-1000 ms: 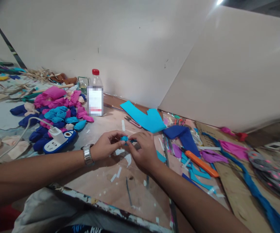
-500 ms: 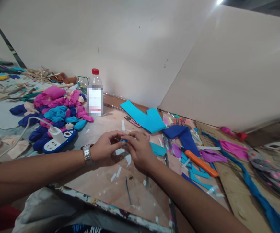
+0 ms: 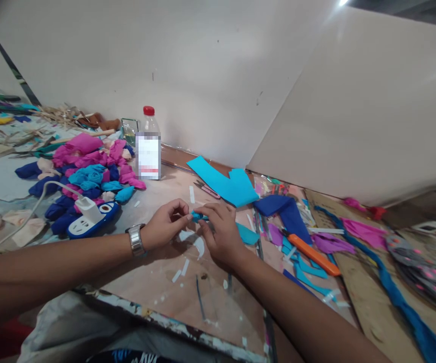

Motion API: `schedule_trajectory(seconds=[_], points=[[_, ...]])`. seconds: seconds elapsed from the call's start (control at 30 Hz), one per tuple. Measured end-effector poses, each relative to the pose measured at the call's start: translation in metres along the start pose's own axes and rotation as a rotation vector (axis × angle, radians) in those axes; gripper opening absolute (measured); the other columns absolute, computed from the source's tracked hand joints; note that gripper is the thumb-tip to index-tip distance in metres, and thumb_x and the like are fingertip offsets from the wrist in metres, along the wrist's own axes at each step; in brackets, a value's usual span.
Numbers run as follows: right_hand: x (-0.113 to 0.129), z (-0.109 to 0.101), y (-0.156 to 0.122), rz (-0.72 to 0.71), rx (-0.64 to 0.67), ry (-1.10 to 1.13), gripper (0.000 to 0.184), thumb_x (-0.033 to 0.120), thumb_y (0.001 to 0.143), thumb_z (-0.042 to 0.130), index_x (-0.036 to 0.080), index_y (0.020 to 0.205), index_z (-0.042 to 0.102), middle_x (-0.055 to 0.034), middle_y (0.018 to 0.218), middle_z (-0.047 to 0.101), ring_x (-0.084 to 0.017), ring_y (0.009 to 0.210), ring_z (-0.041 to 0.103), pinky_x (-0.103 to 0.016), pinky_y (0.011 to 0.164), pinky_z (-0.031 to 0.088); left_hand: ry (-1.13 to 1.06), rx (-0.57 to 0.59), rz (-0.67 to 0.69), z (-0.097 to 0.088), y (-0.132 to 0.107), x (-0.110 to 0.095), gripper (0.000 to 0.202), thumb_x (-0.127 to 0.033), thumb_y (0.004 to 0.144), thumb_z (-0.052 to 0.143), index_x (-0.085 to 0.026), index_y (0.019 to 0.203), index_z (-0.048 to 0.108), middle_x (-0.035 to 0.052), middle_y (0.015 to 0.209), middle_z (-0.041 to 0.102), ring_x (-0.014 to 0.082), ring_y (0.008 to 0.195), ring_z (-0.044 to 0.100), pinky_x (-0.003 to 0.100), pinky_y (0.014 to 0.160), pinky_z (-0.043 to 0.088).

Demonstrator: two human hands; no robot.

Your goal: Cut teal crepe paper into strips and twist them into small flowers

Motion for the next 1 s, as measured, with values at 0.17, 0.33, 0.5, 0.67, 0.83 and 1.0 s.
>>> schedule_trajectory(seconds=[0.17,0.33,0.5,0.67,0.83,1.0], points=[[0.0015,-0.0011,0.0,-0.016,-0.01,-0.014,0.021,0.024,0.105,0.056,0.025,0.124,0.065,-0.0088,0.117,0.073,-0.027,0.113,0.065,-0.046,0.098,0.04,0.048,-0.004,0.016,-0.0009,0.0011,0.0012,0.028,-0.046,0.091,0.069,-0.019,0.088,0.062,0.0028,0.085,0.066,0.0155,0.077,0.065,0.029,0.071,0.052],[0.0025,-0.0012,0.0002,-0.015,-0.001,-0.01,0.022,0.025,0.105,0.055,0.026,0.124,0.065,-0.0085,0.118,0.073,-0.027,0.113,0.066,-0.046,0.097,0.039,0.044,0.013,0.0,-0.0007,0.0008,-0.0011,0.029,-0.047,0.093,0.067,-0.019,0.086,0.06,0.0006,0.077,0.062,0.014,0.071,0.059,0.027,0.066,0.047],[0.0025,-0.0014,0.0006,0.008,0.005,-0.001,0.021,0.026,0.104,0.056,0.026,0.122,0.066,-0.0081,0.116,0.073,-0.027,0.111,0.066,-0.046,0.097,0.04,0.003,0.037,-0.043,0.001,0.0,0.0005,0.034,-0.052,0.095,0.063,-0.019,0.088,0.059,-0.0002,0.073,0.06,0.0133,0.068,0.056,0.025,0.061,0.043],[0.003,-0.0005,0.0003,-0.005,0.01,0.005,0.022,0.026,0.104,0.055,0.025,0.124,0.066,-0.0089,0.115,0.073,-0.028,0.111,0.065,-0.047,0.097,0.04,0.032,0.036,-0.002,0.0016,0.0004,0.0027,0.033,-0.05,0.091,0.07,-0.018,0.088,0.062,0.0034,0.083,0.065,0.0157,0.077,0.061,0.029,0.071,0.05],[0.003,0.0004,-0.0004,-0.015,0.031,0.017,0.022,0.024,0.105,0.054,0.025,0.124,0.065,-0.0086,0.117,0.073,-0.027,0.112,0.065,-0.047,0.097,0.038,0.03,0.044,-0.015,0.0012,0.0006,0.0012,0.029,-0.047,0.092,0.067,-0.019,0.088,0.061,0.0021,0.081,0.064,0.0144,0.074,0.059,0.028,0.068,0.048],[0.0023,-0.0001,-0.0005,-0.02,0.022,0.012,0.022,0.025,0.106,0.053,0.025,0.125,0.064,-0.0087,0.117,0.073,-0.027,0.112,0.066,-0.047,0.097,0.038,0.0,0.052,-0.073,0.0004,0.0002,-0.0013,0.029,-0.047,0.091,0.064,-0.019,0.086,0.057,-0.0025,0.069,0.055,0.0108,0.061,0.048,0.023,0.055,0.037]])
Point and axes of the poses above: each hand's wrist, its own y-axis towards the middle knuckle, its own z-axis out of the palm, x = y × z, the point moved 3 cm from there along y, towards the middle knuckle
